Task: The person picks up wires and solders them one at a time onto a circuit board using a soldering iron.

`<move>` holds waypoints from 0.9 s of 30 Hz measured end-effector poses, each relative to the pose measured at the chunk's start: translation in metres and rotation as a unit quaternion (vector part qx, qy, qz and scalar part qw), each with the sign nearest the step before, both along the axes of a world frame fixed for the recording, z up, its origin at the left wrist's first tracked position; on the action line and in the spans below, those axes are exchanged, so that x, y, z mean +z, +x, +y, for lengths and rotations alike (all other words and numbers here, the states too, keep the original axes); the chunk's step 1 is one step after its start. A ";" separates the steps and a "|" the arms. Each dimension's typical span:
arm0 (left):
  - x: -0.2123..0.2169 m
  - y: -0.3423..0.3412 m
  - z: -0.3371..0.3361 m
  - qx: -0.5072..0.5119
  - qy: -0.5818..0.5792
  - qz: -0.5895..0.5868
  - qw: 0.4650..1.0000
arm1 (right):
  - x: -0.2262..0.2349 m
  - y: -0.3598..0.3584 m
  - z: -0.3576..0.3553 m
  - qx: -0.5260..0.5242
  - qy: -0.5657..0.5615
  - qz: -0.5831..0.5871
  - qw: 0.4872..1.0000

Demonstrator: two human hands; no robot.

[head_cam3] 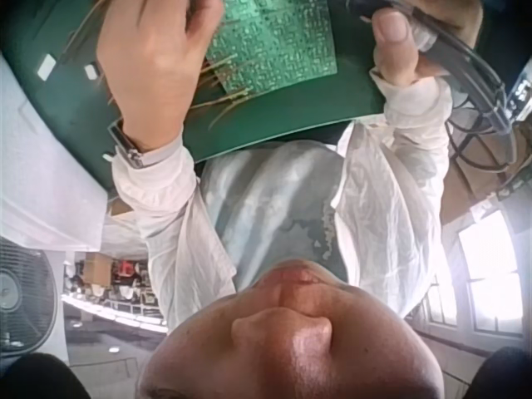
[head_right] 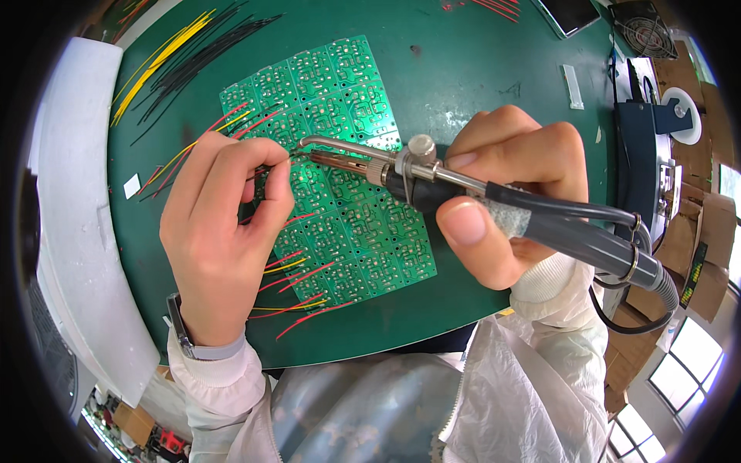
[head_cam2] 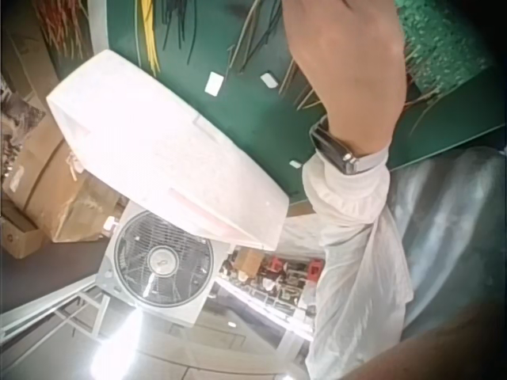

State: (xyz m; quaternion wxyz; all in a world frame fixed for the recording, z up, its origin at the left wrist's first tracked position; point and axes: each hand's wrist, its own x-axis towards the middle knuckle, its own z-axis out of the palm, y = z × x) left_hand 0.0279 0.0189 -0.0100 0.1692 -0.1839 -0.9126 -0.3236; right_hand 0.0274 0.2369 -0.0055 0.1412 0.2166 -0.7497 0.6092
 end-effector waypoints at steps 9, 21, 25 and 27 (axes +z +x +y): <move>-0.001 0.001 0.002 0.002 -0.002 0.014 1.000 | -0.003 -0.001 0.007 0.021 0.017 0.019 0.999; 0.000 0.001 0.001 0.000 -0.023 0.007 1.000 | -0.003 0.000 0.005 0.005 0.012 0.058 0.998; 0.001 0.001 0.001 0.000 -0.027 0.007 1.000 | -0.005 -0.003 0.004 0.022 0.012 0.070 0.997; 0.000 0.001 0.000 0.001 -0.030 0.008 1.000 | -0.004 -0.003 0.003 0.024 0.013 0.070 0.997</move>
